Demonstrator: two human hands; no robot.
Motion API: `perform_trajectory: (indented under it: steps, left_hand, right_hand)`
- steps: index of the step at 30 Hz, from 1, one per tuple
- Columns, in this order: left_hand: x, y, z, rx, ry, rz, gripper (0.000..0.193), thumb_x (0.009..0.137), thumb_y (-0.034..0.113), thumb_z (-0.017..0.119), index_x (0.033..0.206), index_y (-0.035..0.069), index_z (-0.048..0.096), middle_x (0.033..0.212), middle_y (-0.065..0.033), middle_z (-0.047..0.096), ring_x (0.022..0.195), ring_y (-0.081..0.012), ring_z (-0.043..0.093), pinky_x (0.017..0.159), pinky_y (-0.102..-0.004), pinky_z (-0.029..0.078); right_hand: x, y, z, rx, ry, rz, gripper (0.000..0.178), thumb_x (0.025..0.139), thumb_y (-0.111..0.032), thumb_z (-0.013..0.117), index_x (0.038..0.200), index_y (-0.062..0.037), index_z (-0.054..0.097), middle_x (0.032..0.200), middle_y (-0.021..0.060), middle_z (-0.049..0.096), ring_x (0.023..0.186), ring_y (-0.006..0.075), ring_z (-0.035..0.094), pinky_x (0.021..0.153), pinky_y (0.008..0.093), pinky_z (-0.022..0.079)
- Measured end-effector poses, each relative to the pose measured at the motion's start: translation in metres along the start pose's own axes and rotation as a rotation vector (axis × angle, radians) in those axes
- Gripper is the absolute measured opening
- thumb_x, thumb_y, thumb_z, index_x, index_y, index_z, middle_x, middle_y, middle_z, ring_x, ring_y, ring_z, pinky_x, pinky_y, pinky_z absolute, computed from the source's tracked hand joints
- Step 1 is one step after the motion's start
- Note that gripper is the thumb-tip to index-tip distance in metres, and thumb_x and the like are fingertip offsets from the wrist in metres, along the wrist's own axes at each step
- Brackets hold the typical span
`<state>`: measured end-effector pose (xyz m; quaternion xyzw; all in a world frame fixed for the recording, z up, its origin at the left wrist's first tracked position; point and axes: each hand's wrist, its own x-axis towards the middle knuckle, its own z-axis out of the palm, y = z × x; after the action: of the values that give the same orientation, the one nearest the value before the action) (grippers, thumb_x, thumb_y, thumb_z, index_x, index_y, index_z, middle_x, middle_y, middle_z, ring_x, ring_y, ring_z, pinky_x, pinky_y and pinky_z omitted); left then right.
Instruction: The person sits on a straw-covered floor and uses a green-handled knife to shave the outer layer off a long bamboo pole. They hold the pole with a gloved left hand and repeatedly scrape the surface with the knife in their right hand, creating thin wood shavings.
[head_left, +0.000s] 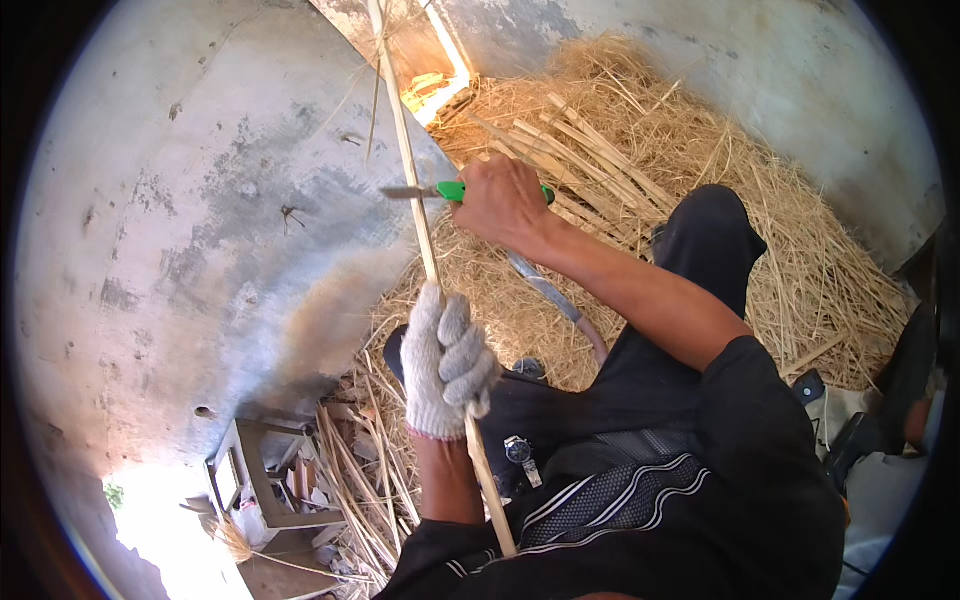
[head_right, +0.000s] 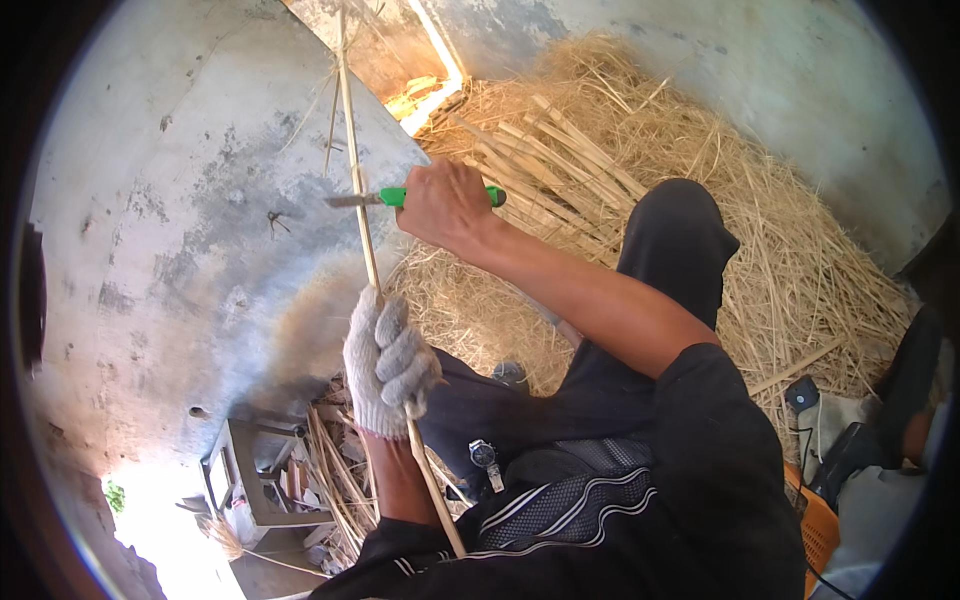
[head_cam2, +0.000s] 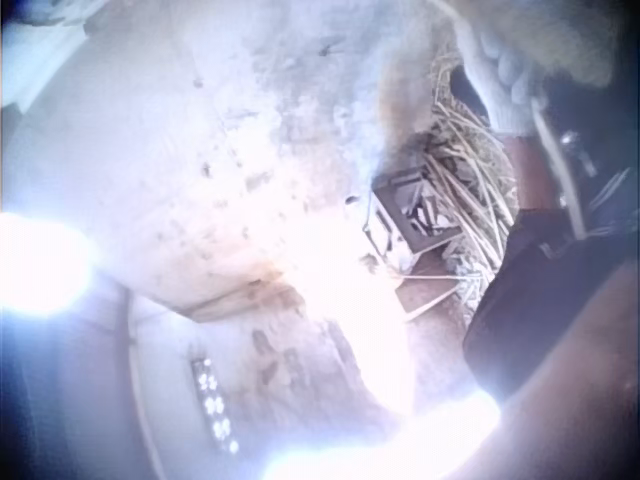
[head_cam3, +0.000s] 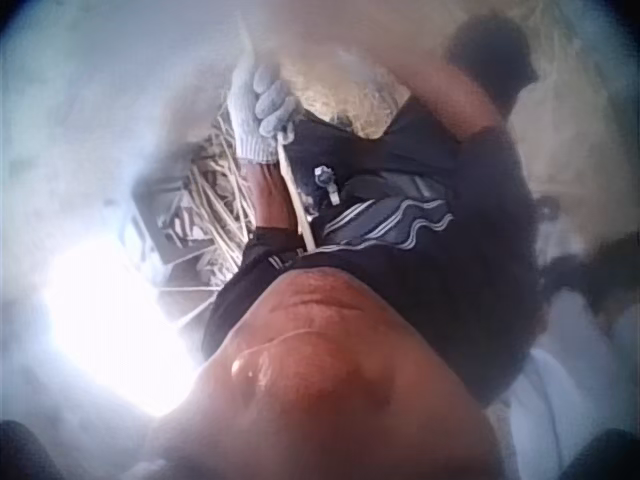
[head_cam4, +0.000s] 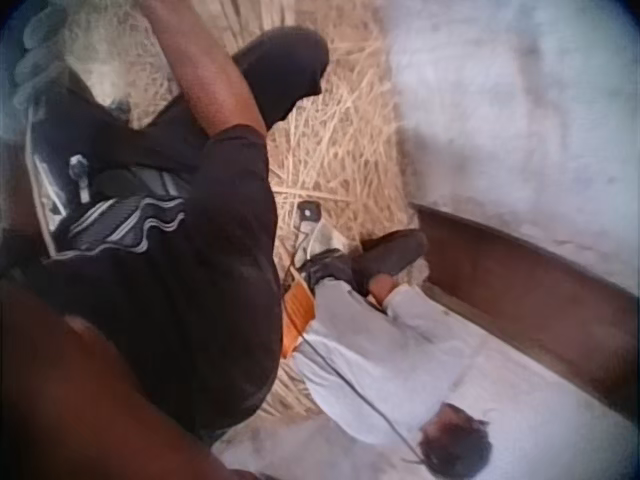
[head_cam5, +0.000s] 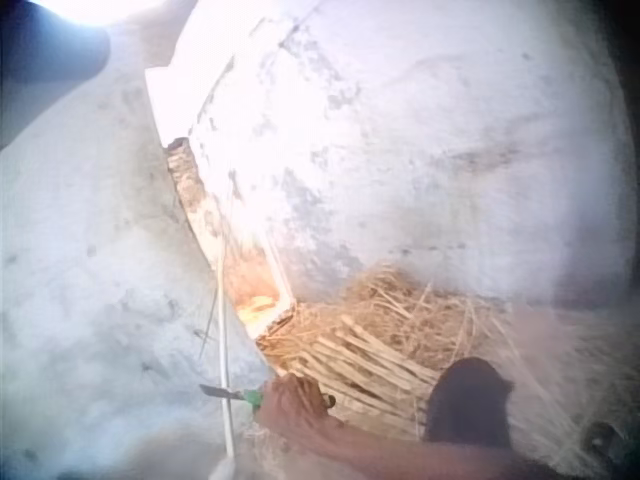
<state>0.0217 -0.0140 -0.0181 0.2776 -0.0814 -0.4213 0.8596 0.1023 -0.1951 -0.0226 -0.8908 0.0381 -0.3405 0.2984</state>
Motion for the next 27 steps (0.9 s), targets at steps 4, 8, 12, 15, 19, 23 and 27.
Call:
perform_trajectory:
  steps: [4,8,12,15,19,23,27]
  left_hand:
    - [0.018,0.011,-0.006,0.026,-0.048,0.012,0.049,0.105,0.046,0.036,0.067,0.015,0.040,0.039,0.0018,0.030,0.024,-0.0123,0.027,0.020,-0.0277,0.025]
    - [0.017,0.017,0.001,0.164,0.037,0.001,0.053,0.104,0.051,0.038,0.063,0.017,0.039,0.039,0.0014,0.030,0.025,-0.0107,0.025,0.021,-0.0253,0.023]
    - [0.014,0.010,-0.005,0.294,0.168,-0.001,0.054,0.103,0.053,0.039,0.063,0.017,0.039,0.039,0.0021,0.028,0.027,-0.0092,0.021,0.022,-0.0233,0.022]
    - [0.014,0.009,-0.012,0.312,0.138,0.029,0.054,0.104,0.052,0.037,0.063,0.017,0.038,0.039,0.0020,0.028,0.027,-0.0101,0.021,0.023,-0.0241,0.020]
    - [0.015,0.002,-0.024,0.248,0.193,0.038,0.054,0.104,0.052,0.037,0.062,0.018,0.038,0.038,0.0016,0.029,0.026,-0.0118,0.022,0.023,-0.0253,0.020]
    - [0.010,-0.009,-0.036,0.177,0.177,-0.033,0.054,0.103,0.052,0.038,0.062,0.018,0.038,0.038,0.0021,0.027,0.027,-0.0121,0.023,0.025,-0.0253,0.021]
    - [-0.013,-0.025,-0.047,0.347,0.210,-0.088,0.053,0.103,0.051,0.041,0.062,0.017,0.038,0.040,0.0028,0.027,0.028,-0.0113,0.025,0.026,-0.0244,0.022]
  right_hand:
    - [-0.023,0.005,0.002,0.081,-0.128,-0.122,0.017,0.078,-0.016,0.063,0.069,-0.0032,0.070,0.057,0.0173,0.064,0.050,0.0305,0.064,0.051,0.0427,0.051]
    - [-0.024,-0.004,0.001,0.013,-0.185,-0.103,0.013,0.076,-0.015,0.064,0.071,-0.0056,0.071,0.055,0.0129,0.063,0.045,0.0241,0.061,0.048,0.0387,0.049]
    - [-0.012,0.010,0.003,-0.003,-0.031,-0.120,0.012,0.075,-0.016,0.066,0.072,-0.0062,0.072,0.055,0.0126,0.064,0.047,0.0225,0.063,0.048,0.0374,0.050]
    - [-0.004,0.019,0.025,-0.008,0.008,-0.147,0.012,0.075,-0.017,0.066,0.071,-0.0071,0.072,0.054,0.0115,0.062,0.047,0.0233,0.061,0.048,0.0372,0.050]
    - [0.011,0.026,0.038,-0.046,-0.081,-0.132,0.025,0.082,-0.019,0.061,0.060,-0.0091,0.059,0.047,0.0025,0.044,0.039,0.0175,0.044,0.040,0.0341,0.043]
    - [0.046,0.035,0.057,-0.208,-0.205,0.054,0.036,0.088,-0.020,0.055,0.054,-0.0131,0.045,0.048,-0.0029,0.027,0.040,0.0116,0.028,0.035,0.0294,0.031]
    - [0.131,0.076,-0.007,-0.140,-0.128,0.283,0.026,0.085,-0.020,0.055,0.082,0.0020,0.069,0.078,0.0164,0.067,0.071,0.0277,0.068,0.052,0.0426,0.052]
